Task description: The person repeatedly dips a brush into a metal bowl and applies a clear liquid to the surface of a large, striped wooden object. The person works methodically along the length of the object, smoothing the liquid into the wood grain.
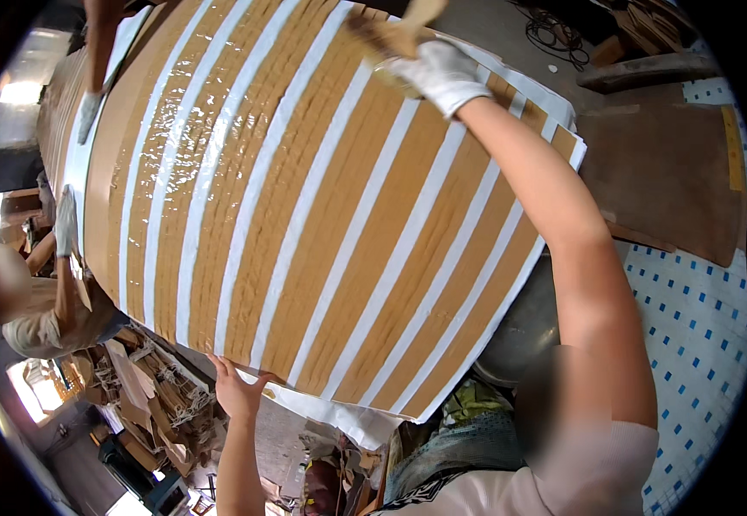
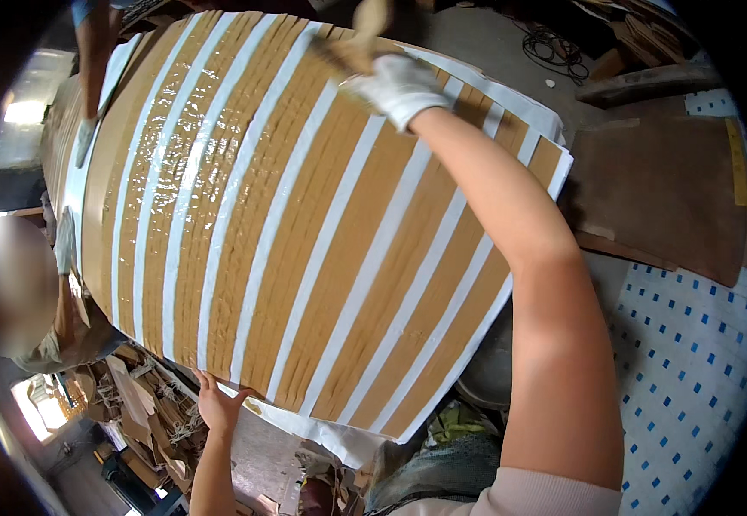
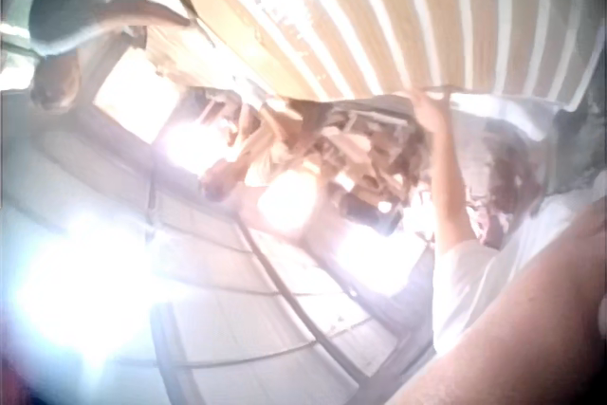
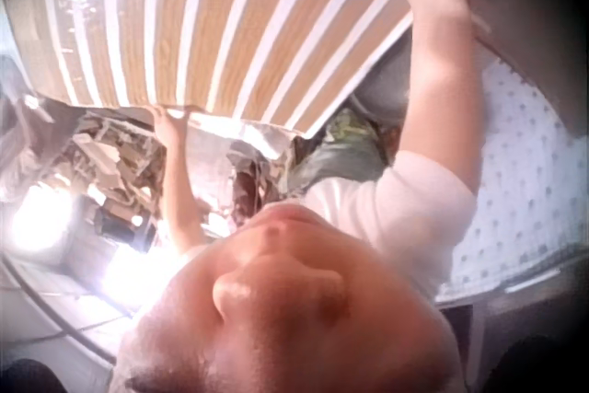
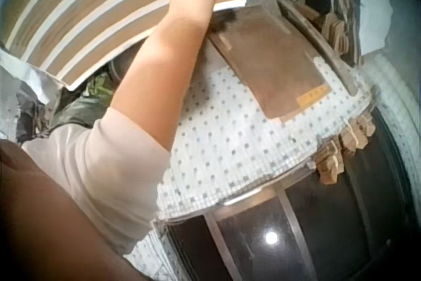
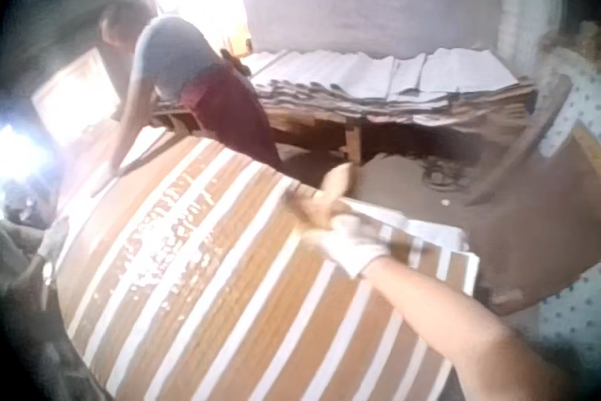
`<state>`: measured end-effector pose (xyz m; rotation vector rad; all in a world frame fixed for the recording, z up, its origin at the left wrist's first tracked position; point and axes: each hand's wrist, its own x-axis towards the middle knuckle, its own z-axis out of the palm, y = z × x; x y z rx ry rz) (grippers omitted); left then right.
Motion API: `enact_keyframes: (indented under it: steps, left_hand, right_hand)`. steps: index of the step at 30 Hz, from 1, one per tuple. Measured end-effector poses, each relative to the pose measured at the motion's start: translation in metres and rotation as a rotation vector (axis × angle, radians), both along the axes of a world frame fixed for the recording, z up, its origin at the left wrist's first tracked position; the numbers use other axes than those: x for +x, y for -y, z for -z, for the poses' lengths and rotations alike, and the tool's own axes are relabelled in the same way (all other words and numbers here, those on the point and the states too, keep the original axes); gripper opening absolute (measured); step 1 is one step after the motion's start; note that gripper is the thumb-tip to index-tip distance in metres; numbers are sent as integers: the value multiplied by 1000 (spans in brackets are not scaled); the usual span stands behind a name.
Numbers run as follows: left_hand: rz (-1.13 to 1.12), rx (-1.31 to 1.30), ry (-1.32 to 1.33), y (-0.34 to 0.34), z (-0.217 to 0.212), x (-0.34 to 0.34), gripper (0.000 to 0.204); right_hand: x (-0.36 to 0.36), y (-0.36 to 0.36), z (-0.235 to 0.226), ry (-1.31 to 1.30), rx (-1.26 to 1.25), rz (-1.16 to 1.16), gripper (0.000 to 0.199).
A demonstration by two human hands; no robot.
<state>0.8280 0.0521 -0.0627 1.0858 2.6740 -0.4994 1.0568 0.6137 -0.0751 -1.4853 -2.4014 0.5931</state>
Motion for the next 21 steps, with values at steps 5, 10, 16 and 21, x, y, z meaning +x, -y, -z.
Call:
enact_keyframes:
  steps: [5, 10, 16, 21]
  left_hand:
    - [26, 31, 12, -4, 5, -2, 115]
    - [18, -1, 13, -6, 3, -3, 117]
    - [172, 22, -28, 10, 10, -15, 112]
    - [150, -31, -33, 12, 8, -12, 112]
  right_hand:
    - [73, -15, 20, 115, 14, 230, 58]
    - [52, 181, 36, -129, 305, -174, 16]
    - [34, 414, 54, -140, 19, -734, 15]
    - [90, 316, 46, -392, -512, -209, 27]
